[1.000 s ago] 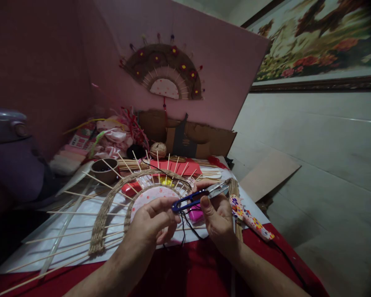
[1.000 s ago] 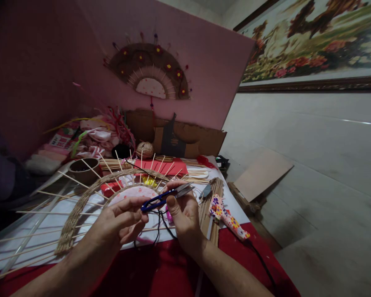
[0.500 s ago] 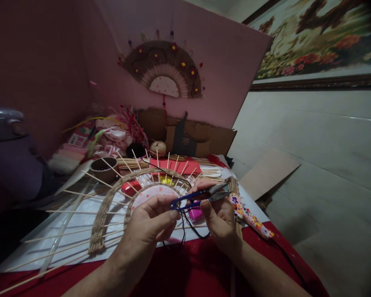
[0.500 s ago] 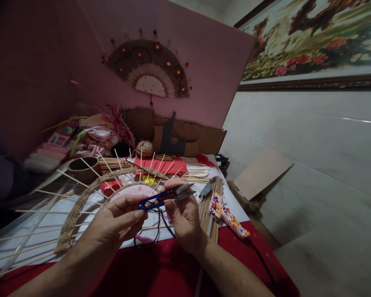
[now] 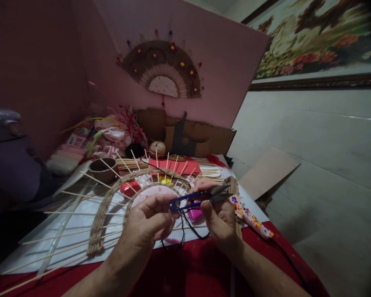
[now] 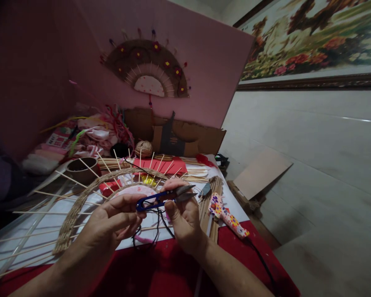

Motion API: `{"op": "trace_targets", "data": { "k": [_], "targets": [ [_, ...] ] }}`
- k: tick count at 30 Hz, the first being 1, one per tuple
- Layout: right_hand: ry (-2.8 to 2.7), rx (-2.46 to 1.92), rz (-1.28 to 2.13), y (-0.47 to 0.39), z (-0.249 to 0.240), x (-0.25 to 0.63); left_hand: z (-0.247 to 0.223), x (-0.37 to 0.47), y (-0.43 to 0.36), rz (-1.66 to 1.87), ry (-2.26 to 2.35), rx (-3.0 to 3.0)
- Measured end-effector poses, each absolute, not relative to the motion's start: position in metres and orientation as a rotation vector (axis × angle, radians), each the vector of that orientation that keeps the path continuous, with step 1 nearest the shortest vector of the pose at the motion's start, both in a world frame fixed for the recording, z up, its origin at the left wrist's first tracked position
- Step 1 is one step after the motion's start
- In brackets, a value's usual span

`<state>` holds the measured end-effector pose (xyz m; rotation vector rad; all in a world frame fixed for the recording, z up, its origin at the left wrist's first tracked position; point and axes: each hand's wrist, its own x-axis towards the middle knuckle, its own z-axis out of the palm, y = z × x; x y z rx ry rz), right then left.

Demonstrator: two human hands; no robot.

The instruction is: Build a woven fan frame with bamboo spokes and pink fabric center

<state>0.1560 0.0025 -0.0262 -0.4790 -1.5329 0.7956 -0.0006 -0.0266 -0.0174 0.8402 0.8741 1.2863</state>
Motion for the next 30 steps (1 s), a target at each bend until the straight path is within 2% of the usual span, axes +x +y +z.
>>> {"op": "trace_targets", "data": {
  "k": [7, 15, 30],
  "targets": [
    [-1.525, -0.47, 0.808, 0.005, -0.028, 0.156, -0.021, -0.002, -0.023, 1.272, 0.911, 0.797],
    [-1.509, -0.503, 1.072, 0.002, -0.028, 0.155, -0.021, -0.001, -0.025, 1.089, 0.797, 0.879],
    [-1.577, -0.494, 1.06, -0.002, -0.028, 0.153, -0.023, 0.001, -0.027, 1.084, 0.897, 0.952]
  ]
}}
